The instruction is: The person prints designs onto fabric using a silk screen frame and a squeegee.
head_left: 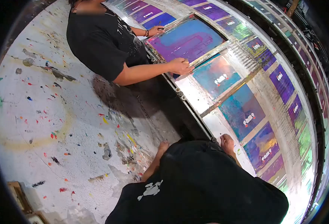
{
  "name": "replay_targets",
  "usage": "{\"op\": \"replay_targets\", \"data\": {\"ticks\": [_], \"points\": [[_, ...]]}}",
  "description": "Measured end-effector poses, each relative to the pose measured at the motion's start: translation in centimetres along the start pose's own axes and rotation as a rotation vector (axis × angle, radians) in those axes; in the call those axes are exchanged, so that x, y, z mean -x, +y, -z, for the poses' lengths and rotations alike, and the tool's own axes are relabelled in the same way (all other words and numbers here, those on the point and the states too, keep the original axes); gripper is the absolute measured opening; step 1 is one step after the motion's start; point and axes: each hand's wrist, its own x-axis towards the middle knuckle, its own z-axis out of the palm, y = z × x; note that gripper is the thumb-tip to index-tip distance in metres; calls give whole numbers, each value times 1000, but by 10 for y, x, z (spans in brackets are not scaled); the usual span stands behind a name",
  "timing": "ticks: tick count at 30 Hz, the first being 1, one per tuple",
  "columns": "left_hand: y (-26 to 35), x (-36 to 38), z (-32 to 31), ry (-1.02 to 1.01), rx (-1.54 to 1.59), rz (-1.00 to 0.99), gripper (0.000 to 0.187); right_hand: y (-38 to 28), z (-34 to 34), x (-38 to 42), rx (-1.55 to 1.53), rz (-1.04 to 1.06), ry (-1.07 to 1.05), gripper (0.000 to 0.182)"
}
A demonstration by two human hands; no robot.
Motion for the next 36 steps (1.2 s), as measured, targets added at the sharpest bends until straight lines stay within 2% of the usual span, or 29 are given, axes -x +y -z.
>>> {"op": "replay_targets", "data": {"ticks": [2, 4, 7, 11, 13, 14, 16, 17, 19, 23, 26, 29, 31, 33, 36], "points": [[2, 5, -10, 65, -16, -48, 21, 7, 17, 16, 6, -36, 8, 12], [24, 23, -16, -123, -24, 146, 24, 14, 39, 38, 19, -179, -36, 11], [21, 36, -49, -81, 126, 116, 22, 26, 69, 72, 49, -243, -11, 12], [45, 86, -81, -164, 29, 134, 20, 51, 99, 120, 19, -271, -5, 12], [36, 102, -107, -145, 129, 222, 19, 66, 109, 141, 29, -301, -13, 11], [30, 112, -120, -143, 127, 227, 19, 74, 112, 150, 31, -309, -47, 11], [4, 125, -148, -33, 71, 79, 19, 86, 118, 161, 29, -317, -88, 11], [-2, 136, -159, -31, 67, 87, 19, 91, 119, 165, 27, -279, -92, 12], [14, 182, -163, 122, -64, 23, 18, 97, 121, 173, 23, -260, -128, 12], [8, 211, -160, 120, -48, 31, 22, 106, 120, 180, 0, -241, -179, 14], [-20, 215, -154, 135, -62, 87, 23, 108, 115, 175, 26, -240, -194, 17], [-19, 235, -149, 49, -83, 124, 27, 107, 113, 173, 50, -240, -184, 19], [-45, 225, -156, 63, -104, 221, 31, 106, 114, 172, 53, -237, -165, 20], [-77, 203, -162, 38, -89, 181, 32, 103, 112, 171, 87, -243, -149, 19], [-72, 198, -166, 0, -40, 165, 33, 97, 107, 172, 90, -234, -46, 17]]}}
